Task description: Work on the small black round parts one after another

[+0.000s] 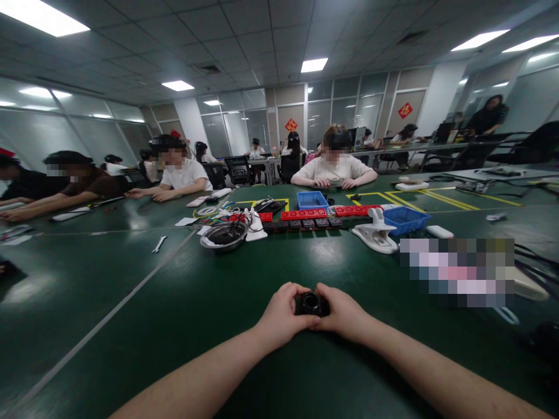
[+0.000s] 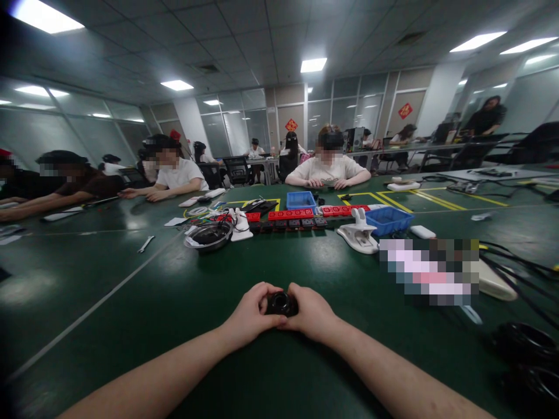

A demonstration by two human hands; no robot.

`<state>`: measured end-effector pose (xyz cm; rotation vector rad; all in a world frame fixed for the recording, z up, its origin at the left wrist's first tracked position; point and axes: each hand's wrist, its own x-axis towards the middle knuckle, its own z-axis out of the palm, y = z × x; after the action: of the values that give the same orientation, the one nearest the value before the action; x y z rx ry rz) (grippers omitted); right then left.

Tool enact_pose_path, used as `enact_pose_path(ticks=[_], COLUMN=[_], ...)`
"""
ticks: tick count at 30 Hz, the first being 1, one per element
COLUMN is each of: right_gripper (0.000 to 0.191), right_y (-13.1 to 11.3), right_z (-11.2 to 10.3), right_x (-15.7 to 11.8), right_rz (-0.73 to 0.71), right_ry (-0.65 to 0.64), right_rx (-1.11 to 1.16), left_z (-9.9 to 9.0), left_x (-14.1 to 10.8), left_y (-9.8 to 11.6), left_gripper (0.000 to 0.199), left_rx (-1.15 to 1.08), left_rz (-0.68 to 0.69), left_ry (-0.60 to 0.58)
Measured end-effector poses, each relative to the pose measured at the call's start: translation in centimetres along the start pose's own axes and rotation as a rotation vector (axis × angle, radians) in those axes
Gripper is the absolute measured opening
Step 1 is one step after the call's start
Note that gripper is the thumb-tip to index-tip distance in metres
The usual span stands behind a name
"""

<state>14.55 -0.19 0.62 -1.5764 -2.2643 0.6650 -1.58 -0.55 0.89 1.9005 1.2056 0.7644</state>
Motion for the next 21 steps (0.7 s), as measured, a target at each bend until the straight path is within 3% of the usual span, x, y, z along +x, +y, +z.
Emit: enact_pose_path(ticks=[4, 7, 11, 16, 21], right_gripper=[0.031, 0.036, 0.049, 0.030, 0.028], right_y=[-1.0, -1.1, -0.2, 1.0, 1.3], right_z=[1.0, 0.9, -0.5, -2.5, -2.8], right_x=[-0.5, -0.7, -0.6, -0.1, 0.0], right_rz=[0.043, -0.011, -0.166, -0.271, -0.289], right_ry=[0.142, 0.143, 0.004, -0.265, -0.320], right_rx=[-0.118, -0.095, 0.022, 0.148, 0.220], left_z=[0.5, 0.4, -0.2, -0.9, -1.0], left_x=[-0.1, -0.1, 0.0, 0.3, 0.2], left_y=[0.0, 0.0, 0.0, -0.1, -0.1], left_gripper=[0.036, 0.035, 0.040, 0.042, 0.041], left_rx=[0.045, 0.052, 0.034, 0.009, -0.001], left_rz=[0.003, 0.035, 0.078, 0.101, 0.118], left_ry=[0.092, 0.062, -0.056, -0.189, -0.203])
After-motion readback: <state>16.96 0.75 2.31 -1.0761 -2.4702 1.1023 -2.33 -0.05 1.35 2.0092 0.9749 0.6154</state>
